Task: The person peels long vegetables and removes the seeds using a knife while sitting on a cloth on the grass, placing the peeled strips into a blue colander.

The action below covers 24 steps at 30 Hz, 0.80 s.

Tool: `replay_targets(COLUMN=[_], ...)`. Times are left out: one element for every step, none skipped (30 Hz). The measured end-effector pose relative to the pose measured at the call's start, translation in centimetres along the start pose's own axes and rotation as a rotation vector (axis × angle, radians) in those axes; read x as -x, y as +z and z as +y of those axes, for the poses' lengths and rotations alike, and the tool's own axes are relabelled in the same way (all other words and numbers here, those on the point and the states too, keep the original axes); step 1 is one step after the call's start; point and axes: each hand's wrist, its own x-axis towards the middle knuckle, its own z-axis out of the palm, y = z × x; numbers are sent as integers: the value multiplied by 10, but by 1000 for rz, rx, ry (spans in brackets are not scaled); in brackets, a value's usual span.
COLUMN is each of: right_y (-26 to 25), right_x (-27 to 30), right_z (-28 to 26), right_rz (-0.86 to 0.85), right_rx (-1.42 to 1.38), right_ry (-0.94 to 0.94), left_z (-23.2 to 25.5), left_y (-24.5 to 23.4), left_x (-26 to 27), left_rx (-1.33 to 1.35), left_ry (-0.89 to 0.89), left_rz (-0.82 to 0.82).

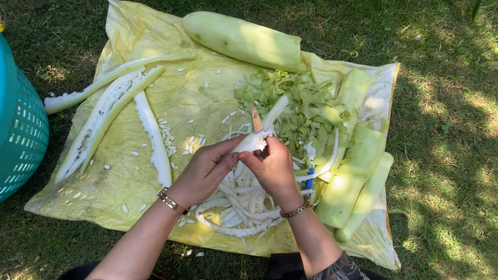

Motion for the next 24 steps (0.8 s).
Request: replay_targets(right_y=[2, 4, 7, 10, 14, 20, 23, 24, 25, 26, 27, 27, 27, 28, 28, 27, 24, 21, 19, 18, 15, 13, 14, 13], right_x=[2, 3, 6, 7, 9, 12, 14, 15, 15, 14, 13, 12, 11, 11, 11, 12, 10, 6, 2, 1, 2, 4, 2, 1], right_z=[-1, -1, -2, -2, -2, -1, 0, 3, 6, 9, 12, 15, 18, 21, 23, 23, 22, 19, 14, 7, 0, -7, -12, -16], right_rz=[12, 10, -3, -18, -22, 29, 79, 77, 74, 69, 67, -17, -101, -100, -112, -122, -120, -97, -76, -77, -25, 29, 27, 22], right_rx=[58, 58, 77, 96, 97, 187, 277, 277, 256, 235, 235, 53, -128, -129, -406, -682, -681, -632, -583, -584, -209, 167, 167, 183], right_ry=[-11, -11, -33, -57, -59, -121, -184, -184, -137, -91, -92, 41, 175, 175, 261, 344, 345, 266, 187, 188, 109, 33, 36, 62], left_z=[1, 2, 2, 1, 1, 1, 1, 1, 1, 1, 1, 0, -1, -2, -5, -7, -10, -14, -18, -21, -23, -25, -25, -23], left_y=[0, 1, 3, 3, 4, 4, 4, 5, 6, 6, 6, 6, 7, 6, 5, 5, 4, 3, 3, 2, 2, 3, 3, 2], left_x=[0, -1, -2, -2, -2, -2, -2, -3, -4, -4, -5, -5, -5, -5, -6, -6, -5, -4, -3, -1, 0, 2, 4, 4], left_rx=[10, 10, 39, 67, 67, 43, 18, 19, -13, -44, -44, -33, -22, -23, 0, 26, 28, 137, 246, 245, 311, 379, 381, 316], left_ry=[-155, -156, -146, -135, -135, -124, -112, -113, -137, -161, -161, -147, -132, -133, 44, 220, 220, -14, -247, -249, -159, -70, -74, -87], left_rz=[-14, -12, 1, 16, 20, 27, 35, 36, 48, 62, 64, 62, 59, 58, 81, 98, 97, 66, 25, 27, -5, -39, -38, -57])
